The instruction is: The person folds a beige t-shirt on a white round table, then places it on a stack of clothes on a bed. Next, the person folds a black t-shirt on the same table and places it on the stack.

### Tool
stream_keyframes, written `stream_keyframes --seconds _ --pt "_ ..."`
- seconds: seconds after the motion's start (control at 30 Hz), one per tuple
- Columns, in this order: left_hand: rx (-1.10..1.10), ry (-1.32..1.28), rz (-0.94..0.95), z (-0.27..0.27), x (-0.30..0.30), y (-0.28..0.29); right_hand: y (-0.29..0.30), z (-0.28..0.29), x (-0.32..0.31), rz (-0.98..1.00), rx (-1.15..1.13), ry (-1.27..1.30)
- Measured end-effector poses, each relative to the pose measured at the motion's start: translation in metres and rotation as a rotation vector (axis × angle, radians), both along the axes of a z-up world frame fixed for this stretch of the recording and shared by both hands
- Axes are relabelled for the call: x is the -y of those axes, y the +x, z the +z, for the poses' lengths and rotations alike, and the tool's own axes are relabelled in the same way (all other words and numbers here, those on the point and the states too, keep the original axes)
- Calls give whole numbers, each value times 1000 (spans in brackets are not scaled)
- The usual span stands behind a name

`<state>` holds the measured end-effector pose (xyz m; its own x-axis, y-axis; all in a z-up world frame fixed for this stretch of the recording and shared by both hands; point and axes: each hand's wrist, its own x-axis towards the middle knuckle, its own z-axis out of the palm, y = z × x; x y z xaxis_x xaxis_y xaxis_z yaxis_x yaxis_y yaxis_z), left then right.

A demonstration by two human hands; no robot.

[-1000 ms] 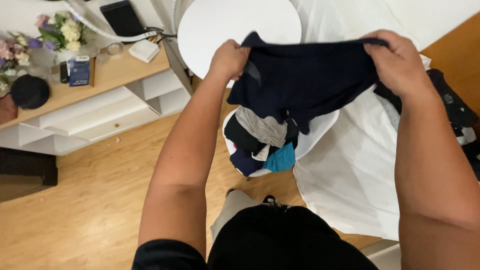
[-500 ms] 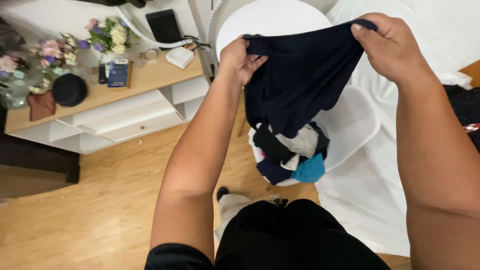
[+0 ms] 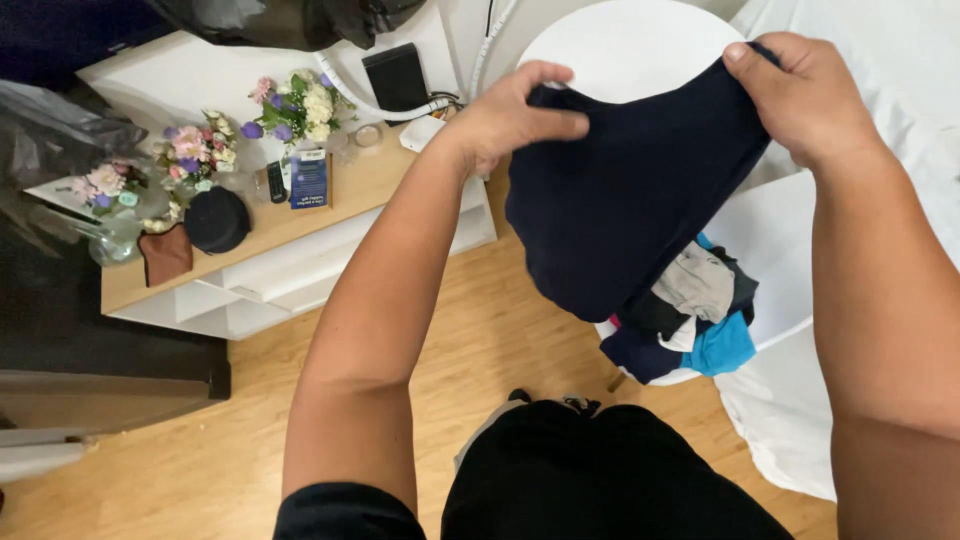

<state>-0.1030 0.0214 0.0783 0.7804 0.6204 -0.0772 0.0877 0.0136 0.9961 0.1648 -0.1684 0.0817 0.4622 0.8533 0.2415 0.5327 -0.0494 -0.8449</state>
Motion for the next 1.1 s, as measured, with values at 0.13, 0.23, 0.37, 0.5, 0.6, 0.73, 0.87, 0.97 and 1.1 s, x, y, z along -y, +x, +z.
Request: stream_keyframes --seconds 0.13,0.23,0.37,0.5,0.6,0.73,0.87,0.97,1.1 --pt "-254 524 -312 -9 -15 -12 6 -12 -13 -59 69 -28" --pt "-372 819 -204 -27 -40 -13 -26 21 -14 -66 138 -133" --pt "-346 860 179 -33 -80 -16 6 12 -25 87 284 -229" --pt "-162 754 359 -45 -106 -6 34 -2 -39 98 483 -408" --pt "88 454 311 -53 -128 12 55 -10 -54 -43 501 -500" --pt "256 584 328 -43 -144 38 112 -43 -76 -18 486 -633" --pt "317 1009 366 -31 -175 78 165 -80 -100 -35 577 -789" --pt "153 1075 269 -5 -182 103 177 -62 -106 -137 611 -828" --pt "-79 891 127 21 -203 134 195 -37 -110 -276 86 -487"
